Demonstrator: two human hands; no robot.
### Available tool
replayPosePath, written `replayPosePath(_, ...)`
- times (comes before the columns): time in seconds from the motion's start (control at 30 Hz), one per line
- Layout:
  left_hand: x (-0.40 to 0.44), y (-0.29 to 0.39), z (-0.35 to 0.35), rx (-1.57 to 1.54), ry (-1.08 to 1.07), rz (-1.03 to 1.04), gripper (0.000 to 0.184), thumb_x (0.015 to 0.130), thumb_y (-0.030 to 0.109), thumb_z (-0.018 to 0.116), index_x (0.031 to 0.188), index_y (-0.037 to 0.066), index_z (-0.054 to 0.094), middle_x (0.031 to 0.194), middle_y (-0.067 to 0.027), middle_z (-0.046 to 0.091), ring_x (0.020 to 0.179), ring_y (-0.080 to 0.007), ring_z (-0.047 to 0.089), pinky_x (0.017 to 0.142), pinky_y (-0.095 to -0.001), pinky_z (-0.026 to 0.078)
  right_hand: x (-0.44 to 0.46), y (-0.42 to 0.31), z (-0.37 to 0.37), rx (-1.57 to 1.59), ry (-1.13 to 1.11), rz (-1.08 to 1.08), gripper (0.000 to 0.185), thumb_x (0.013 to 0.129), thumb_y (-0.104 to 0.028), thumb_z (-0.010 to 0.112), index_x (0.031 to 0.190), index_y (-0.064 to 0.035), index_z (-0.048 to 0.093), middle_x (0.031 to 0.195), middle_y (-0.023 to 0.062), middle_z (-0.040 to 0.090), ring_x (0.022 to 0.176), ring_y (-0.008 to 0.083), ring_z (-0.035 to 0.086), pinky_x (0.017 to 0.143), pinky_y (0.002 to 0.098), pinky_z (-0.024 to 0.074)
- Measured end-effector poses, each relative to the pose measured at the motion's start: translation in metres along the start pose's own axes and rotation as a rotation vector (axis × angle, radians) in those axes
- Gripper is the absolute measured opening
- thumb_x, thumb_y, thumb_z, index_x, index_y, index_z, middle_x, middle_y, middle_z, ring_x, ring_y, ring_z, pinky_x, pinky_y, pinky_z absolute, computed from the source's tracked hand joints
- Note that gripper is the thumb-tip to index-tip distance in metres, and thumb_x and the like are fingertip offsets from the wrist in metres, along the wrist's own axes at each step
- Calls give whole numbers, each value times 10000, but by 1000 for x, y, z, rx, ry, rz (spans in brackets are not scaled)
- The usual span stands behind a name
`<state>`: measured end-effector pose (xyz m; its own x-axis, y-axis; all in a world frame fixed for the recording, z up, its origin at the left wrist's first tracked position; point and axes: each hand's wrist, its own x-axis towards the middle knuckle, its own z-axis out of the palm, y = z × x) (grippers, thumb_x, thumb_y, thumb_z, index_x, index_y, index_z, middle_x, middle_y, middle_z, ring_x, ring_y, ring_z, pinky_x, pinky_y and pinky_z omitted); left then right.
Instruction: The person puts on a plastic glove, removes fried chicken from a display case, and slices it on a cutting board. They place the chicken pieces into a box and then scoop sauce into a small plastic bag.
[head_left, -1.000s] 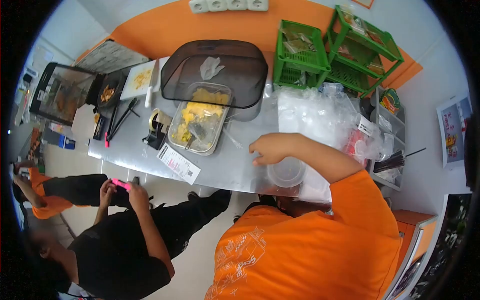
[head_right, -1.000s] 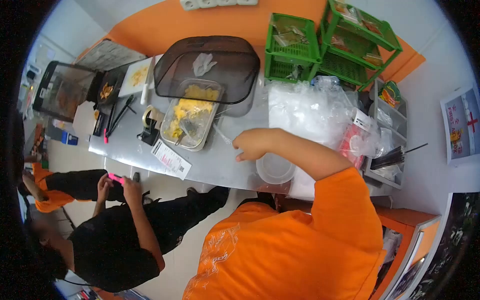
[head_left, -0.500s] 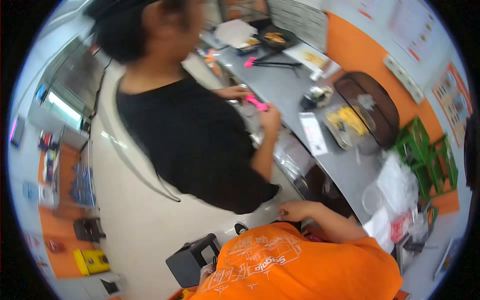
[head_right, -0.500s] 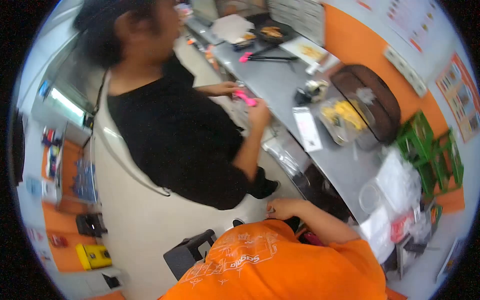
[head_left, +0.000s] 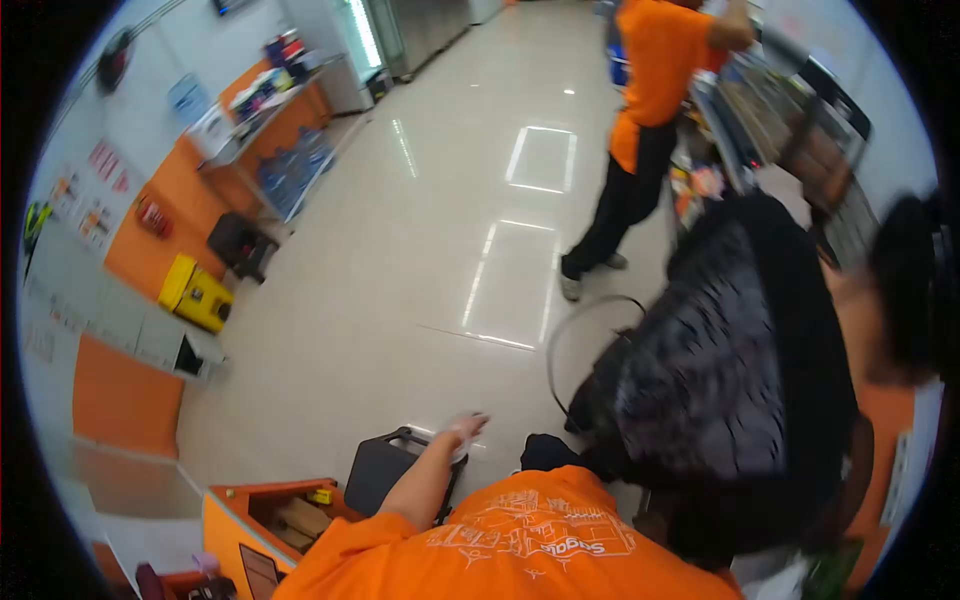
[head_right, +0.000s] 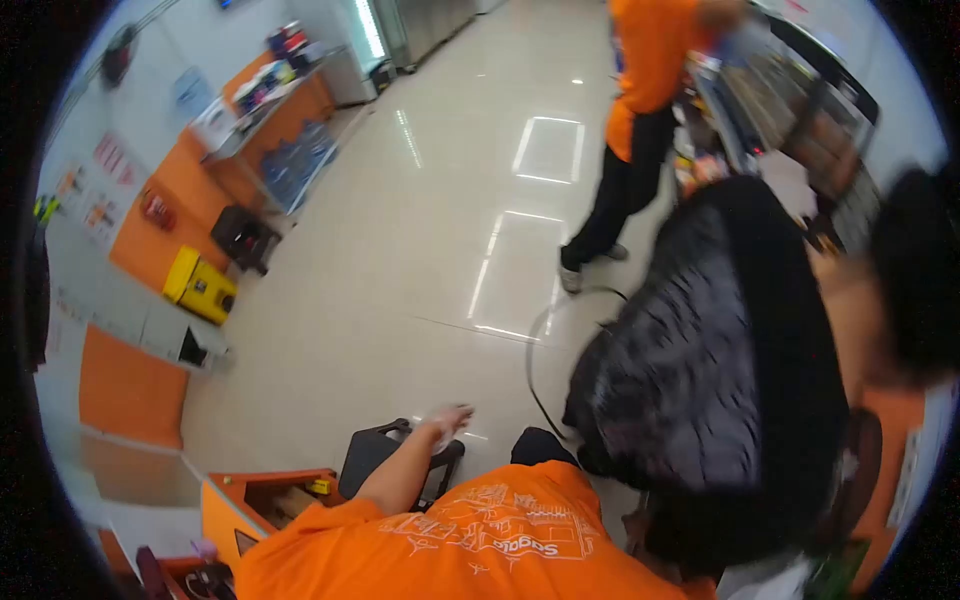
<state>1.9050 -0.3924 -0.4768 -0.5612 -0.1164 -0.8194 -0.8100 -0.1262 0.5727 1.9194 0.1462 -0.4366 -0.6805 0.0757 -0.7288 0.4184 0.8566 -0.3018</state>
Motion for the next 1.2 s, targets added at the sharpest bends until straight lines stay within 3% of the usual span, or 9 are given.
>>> replayPosePath(0.2, 103, 144, -49, 300, -41, 233, 534, 1014, 431, 581, 1407, 71, 599, 1346, -148, 662, 1218, -318, 628, 1043, -420, 498, 113, -117, 10, -34, -29, -53, 447, 971, -392, 629, 1218, -24, 689, 1138, 223, 723, 1063, 371, 697, 927, 469, 536)
replayPosePath(0.27, 120, 172, -103, 885, 108, 341, 616, 989, 508, 536, 1413, 66, 596, 1409, -193, 619, 1289, -374, 587, 1114, -439, 435, 151, -167, -2, -55, -44, -110, 444, 969, -388, 632, 1216, -24, 690, 1128, 220, 726, 1055, 367, 700, 922, 467, 538)
replayPosePath(0.37, 137, 166, -186, 1337, -108, 13, 555, 1006, 493, 526, 1354, 76, 641, 1417, -164, 619, 1273, -378, 596, 1071, -447, 473, 209, -248, -18, -63, -75, -230, 438, 965, -381, 635, 1213, -24, 691, 1114, 216, 730, 1044, 362, 704, 913, 463, 542)
replayPosePath(0.43, 180, 95, -259, 1151, 153, 95, 438, 999, 391, 543, 1245, 70, 713, 1313, -155, 687, 1204, -305, 644, 1033, -463, 483, 247, -307, -35, -47, -82, -310, 434, 963, -376, 637, 1211, -24, 692, 1105, 213, 733, 1036, 358, 706, 907, 461, 544)
replayPosePath(0.73, 211, 210, -378, 987, -165, -386, 478, 1016, 410, 497, 1340, 93, 649, 1412, -156, 615, 1282, -332, 592, 1094, -451, 450, 347, -524, -86, 106, -46, -337, 418, 953, -356, 648, 1202, -23, 695, 1063, 200, 744, 1002, 342, 717, 882, 452, 555)
replayPosePath(1.0, 435, 488, -526, 1047, 43, -300, 522, 1031, 427, 455, 1425, 114, 593, 1500, -157, 550, 1351, -356, 546, 1149, -441, 421, 397, -620, -56, -24, -74, 176, 404, 943, -337, 657, 1194, -22, 698, 1025, 188, 755, 971, 328, 727, 859, 444, 565)
replayPosePath(1.07, 493, 571, -566, 1502, 69, 444, 375, 995, 377, 594, 1016, 17, 698, 905, -74, 687, 777, -183, 598, 716, -354, 515, 405, -670, -52, 24, -51, 224, 401, 941, -333, 659, 1192, -22, 698, 1016, 185, 758, 963, 324, 729, 854, 441, 567)
replayPosePath(1.13, 541, 656, -580, 559, 213, 29, 368, 979, 368, 621, 1055, 18, 704, 905, -79, 688, 817, -186, 625, 729, -369, 517, 430, -729, -44, 134, 15, 157, 398, 939, -328, 661, 1190, -22, 699, 1006, 182, 760, 956, 321, 732, 848, 439, 570)
replayPosePath(1.2, 573, 728, -592, 647, 193, -12, 436, 988, 419, 586, 1160, 36, 701, 1090, -132, 693, 991, -278, 650, 867, -414, 518, 471, -786, -34, 273, 102, 27, 394, 937, -324, 663, 1188, -22, 700, 997, 179, 763, 948, 317, 734, 842, 437, 572)
